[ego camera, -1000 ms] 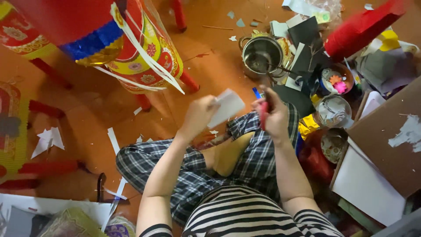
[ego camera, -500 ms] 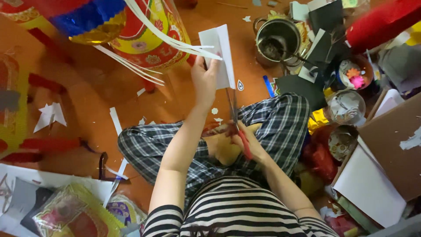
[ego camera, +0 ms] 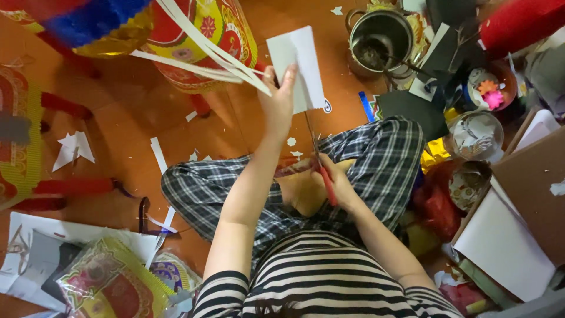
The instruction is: Assembling a traditional paper lantern by cutting paper strips and gluing them to a frame
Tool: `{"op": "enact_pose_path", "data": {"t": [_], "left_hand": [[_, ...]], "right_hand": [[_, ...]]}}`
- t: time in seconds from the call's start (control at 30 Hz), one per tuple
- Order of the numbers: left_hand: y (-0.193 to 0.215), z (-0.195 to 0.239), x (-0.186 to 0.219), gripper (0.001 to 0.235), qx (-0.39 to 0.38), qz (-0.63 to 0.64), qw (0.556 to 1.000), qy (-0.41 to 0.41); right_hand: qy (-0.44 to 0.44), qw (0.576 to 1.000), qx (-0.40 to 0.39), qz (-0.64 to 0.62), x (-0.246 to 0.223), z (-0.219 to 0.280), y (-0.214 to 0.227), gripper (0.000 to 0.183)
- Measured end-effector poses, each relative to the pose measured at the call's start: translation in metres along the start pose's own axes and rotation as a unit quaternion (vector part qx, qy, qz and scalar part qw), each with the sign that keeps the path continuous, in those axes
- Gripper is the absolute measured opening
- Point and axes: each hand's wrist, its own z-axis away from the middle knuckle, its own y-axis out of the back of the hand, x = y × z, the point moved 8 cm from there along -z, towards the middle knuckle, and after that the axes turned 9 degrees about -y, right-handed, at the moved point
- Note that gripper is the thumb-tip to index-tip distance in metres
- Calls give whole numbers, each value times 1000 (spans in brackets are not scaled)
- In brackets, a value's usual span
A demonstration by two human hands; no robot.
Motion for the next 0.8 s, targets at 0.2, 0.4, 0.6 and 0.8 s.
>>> {"op": "enact_pose_path", "data": {"t": [0.2, 0.4, 0.6, 0.8], "left_hand": [[-9, 21, 10, 30, -35, -57, 998, -12], [-17, 25, -3, 26, -19, -1, 1000, -11], [-20, 22, -31, 28, -28, -29, 999, -17], [-14, 22, -30, 27, -10, -38, 999, -18]], "right_hand": [[-28, 999, 42, -5, -16, -18, 10, 35], [-62, 996, 56, -5, -7, -24, 16, 34], [-97, 991, 97, -8, 11, -26, 16, 18], [-90, 991, 99, -9, 12, -29, 8, 25]]}}
